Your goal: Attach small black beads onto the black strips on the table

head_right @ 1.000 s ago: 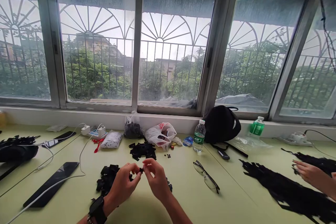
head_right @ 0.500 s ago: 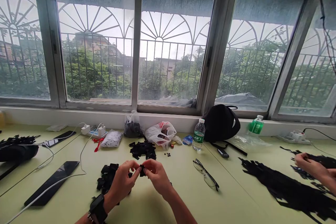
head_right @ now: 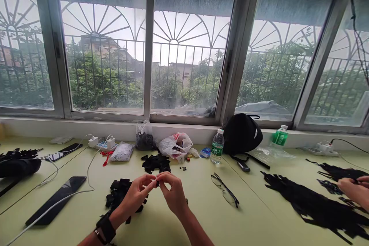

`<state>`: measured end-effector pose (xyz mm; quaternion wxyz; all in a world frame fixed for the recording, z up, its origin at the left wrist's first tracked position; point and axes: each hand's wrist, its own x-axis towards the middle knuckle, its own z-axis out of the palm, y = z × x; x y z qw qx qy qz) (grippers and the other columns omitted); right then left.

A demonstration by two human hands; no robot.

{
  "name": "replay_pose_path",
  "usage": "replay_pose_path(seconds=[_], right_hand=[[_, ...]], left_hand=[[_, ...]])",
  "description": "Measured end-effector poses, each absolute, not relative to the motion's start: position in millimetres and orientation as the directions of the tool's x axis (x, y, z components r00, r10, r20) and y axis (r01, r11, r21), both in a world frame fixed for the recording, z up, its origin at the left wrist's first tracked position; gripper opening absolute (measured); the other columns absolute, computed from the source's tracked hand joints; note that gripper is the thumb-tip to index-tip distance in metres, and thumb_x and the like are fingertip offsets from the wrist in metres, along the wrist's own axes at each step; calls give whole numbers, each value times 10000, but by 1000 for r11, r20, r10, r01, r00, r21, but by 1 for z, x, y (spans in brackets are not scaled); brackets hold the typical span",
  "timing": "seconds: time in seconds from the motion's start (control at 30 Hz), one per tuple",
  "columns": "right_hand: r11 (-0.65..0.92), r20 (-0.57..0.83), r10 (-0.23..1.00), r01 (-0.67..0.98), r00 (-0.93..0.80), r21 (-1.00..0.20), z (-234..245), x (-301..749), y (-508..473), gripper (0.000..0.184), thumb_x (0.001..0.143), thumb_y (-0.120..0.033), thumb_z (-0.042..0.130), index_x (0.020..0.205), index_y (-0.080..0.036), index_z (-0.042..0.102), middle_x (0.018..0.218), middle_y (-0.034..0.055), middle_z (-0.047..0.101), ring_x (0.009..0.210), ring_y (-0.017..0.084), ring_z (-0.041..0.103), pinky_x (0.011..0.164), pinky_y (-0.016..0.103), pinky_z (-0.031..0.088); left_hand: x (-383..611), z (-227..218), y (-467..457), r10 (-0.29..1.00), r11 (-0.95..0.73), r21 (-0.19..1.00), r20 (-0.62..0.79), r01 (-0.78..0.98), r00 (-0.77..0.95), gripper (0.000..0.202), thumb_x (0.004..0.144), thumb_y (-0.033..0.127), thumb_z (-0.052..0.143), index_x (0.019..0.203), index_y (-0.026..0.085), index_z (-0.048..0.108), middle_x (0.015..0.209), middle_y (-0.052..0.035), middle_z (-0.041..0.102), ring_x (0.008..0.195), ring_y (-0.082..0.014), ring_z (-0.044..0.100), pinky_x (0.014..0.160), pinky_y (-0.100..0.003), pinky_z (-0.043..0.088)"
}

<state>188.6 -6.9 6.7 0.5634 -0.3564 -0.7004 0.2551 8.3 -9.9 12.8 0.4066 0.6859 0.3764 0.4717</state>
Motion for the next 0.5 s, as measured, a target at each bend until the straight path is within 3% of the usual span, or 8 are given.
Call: replay_pose_path(seconds=[0.33,0.5], right_hand=[[705,696,695,362,-181,-610,13,185,-16,108,932,-207,559,959,-234,661,1033,74,704,970,229,669,868,342,539],[672,659,711,513,-245,-534,9,185,-19,133,928,-168,525,980,-237,626,954,45,652,801,189,617,729,294,497]], left_hand=[[10,8,-8,866,-478,857,421,194,270,385,971,495,565,1003,179,781,861,-48,744,738,-167,623,576,-230,436],[9,9,-13,843,-539,770,490,341,223,254,982,360,566,983,214,774,853,-35,749,779,-190,630,653,-268,449]])
